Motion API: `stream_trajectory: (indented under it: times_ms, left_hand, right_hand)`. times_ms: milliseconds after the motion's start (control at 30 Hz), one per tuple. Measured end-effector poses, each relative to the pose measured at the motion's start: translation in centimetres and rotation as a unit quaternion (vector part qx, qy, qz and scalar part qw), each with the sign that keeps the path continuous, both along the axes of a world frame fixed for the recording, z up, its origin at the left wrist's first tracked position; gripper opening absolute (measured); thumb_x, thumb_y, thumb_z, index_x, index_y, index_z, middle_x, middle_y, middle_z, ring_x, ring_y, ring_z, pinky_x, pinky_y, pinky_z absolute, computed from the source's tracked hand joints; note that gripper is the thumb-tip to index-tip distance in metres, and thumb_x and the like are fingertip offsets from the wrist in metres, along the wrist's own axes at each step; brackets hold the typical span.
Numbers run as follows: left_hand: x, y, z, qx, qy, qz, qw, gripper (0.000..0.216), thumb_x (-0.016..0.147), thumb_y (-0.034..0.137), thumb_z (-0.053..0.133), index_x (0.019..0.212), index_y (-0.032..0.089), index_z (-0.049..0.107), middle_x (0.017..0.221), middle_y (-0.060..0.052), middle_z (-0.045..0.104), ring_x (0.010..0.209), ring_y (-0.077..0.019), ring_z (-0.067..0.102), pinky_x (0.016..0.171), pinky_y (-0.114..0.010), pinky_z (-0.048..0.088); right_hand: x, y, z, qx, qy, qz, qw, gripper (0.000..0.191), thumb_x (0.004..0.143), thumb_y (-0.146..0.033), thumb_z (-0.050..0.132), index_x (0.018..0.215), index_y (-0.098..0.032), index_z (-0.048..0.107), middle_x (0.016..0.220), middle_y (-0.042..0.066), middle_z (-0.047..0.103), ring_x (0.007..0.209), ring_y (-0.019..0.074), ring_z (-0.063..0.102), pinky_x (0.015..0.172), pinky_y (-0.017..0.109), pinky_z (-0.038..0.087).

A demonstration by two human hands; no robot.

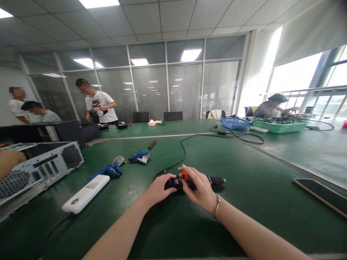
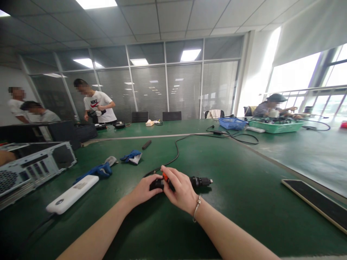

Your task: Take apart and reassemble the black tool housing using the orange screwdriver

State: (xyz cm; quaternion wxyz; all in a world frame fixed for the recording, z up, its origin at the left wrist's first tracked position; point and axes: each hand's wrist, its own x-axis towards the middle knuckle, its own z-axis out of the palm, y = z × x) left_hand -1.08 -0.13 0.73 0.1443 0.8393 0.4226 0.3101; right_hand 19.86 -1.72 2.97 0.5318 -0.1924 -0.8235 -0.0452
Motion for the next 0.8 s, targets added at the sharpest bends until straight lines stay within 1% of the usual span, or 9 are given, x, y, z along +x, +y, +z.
stream_trajectory:
  times_ms: [100,200,300,400,467,533,667,800]
  left_hand:
    - [0.0,0.0,0.0,-0.003,0.002,0.004,1.0,0.038,0.078,0.027,0.071,0.114,0.024,0.06,0.112,-0.003,0.067,0.101,-0.0228,0.062,0.092,-0.033,0.045]
    - [0.0,0.1,0.0,-0.004,0.002,0.007,1.0,0.038,0.077,0.027,0.072,0.114,0.024,0.061,0.112,-0.003,0.067,0.1,-0.0229,0.062,0.092,-0.033,0.045]
    - [0.0,0.1,-0.1,-0.001,0.003,0.001,1.0,0.038,0.077,0.027,0.072,0.114,0.024,0.06,0.111,-0.003,0.067,0.1,-0.0225,0.062,0.091,-0.032,0.045]
    - [-0.1,0.1,-0.1,-0.002,0.005,0.0,1.0,0.039,0.078,0.028,0.072,0.115,0.025,0.06,0.111,-0.003,0.067,0.1,-0.0225,0.062,0.091,-0.032,0.045]
    - [-0.1,0.1,-0.1,-0.002,0.007,0.005,1.0,0.041,0.077,0.028,0.072,0.116,0.024,0.059,0.111,-0.003,0.067,0.101,-0.0227,0.062,0.091,-0.033,0.045]
    - [-0.1,0.1,0.0,-0.001,0.009,0.009,1.0,0.042,0.076,0.028,0.073,0.116,0.024,0.059,0.112,-0.003,0.067,0.101,-0.023,0.062,0.092,-0.033,0.045]
    - [0.0,-0.1,0.1,-0.007,0.018,0.013,1.0,0.043,0.074,0.026,0.075,0.114,0.024,0.06,0.111,-0.003,0.068,0.101,-0.0236,0.063,0.093,-0.033,0.044]
    - [0.1,-0.2,0.4,-0.008,0.023,0.019,1.0,0.042,0.073,0.025,0.075,0.112,0.024,0.06,0.11,-0.003,0.068,0.1,-0.0241,0.063,0.091,-0.034,0.045]
  right_hand:
    - [0.0,0.0,0.2,-0.001,-0.012,-0.012,1.0,0.062,0.086,-0.016,0.057,0.143,-0.027,0.033,0.118,0.012,0.056,0.101,0.0226,0.06,0.081,0.037,0.054]
    - [-0.1,0.2,0.2,-0.001,-0.012,-0.025,1.0,0.059,0.089,-0.017,0.055,0.143,-0.028,0.034,0.109,0.01,0.058,0.092,0.0207,0.061,0.075,0.035,0.055]
    - [-0.1,0.3,0.2,-0.007,-0.007,-0.017,1.0,0.06,0.091,-0.013,0.05,0.146,-0.027,0.029,0.104,0.009,0.061,0.09,0.0196,0.061,0.076,0.034,0.055]
    - [0.0,0.4,0.0,0.0,-0.003,-0.005,1.0,0.063,0.09,-0.011,0.05,0.146,-0.026,0.028,0.109,0.01,0.062,0.095,0.0208,0.061,0.08,0.036,0.055]
    - [0.1,0.5,-0.1,0.013,0.022,0.009,1.0,0.063,0.089,-0.01,0.052,0.146,-0.027,0.029,0.11,0.009,0.062,0.097,0.0208,0.062,0.082,0.036,0.055]
    - [0.2,0.6,-0.2,0.017,0.068,0.018,0.997,0.064,0.088,-0.009,0.054,0.144,-0.028,0.031,0.109,0.008,0.063,0.097,0.0202,0.063,0.083,0.037,0.055]
    - [0.1,0.9,-0.4,-0.011,0.149,0.006,0.989,0.061,0.087,-0.009,0.056,0.141,-0.027,0.035,0.107,0.007,0.065,0.094,0.0191,0.065,0.083,0.037,0.056]
    - [0.0,1.3,-0.6,-0.016,0.145,-0.013,0.989,0.055,0.088,-0.012,0.055,0.139,-0.027,0.038,0.107,0.006,0.065,0.094,0.0193,0.066,0.085,0.038,0.055]
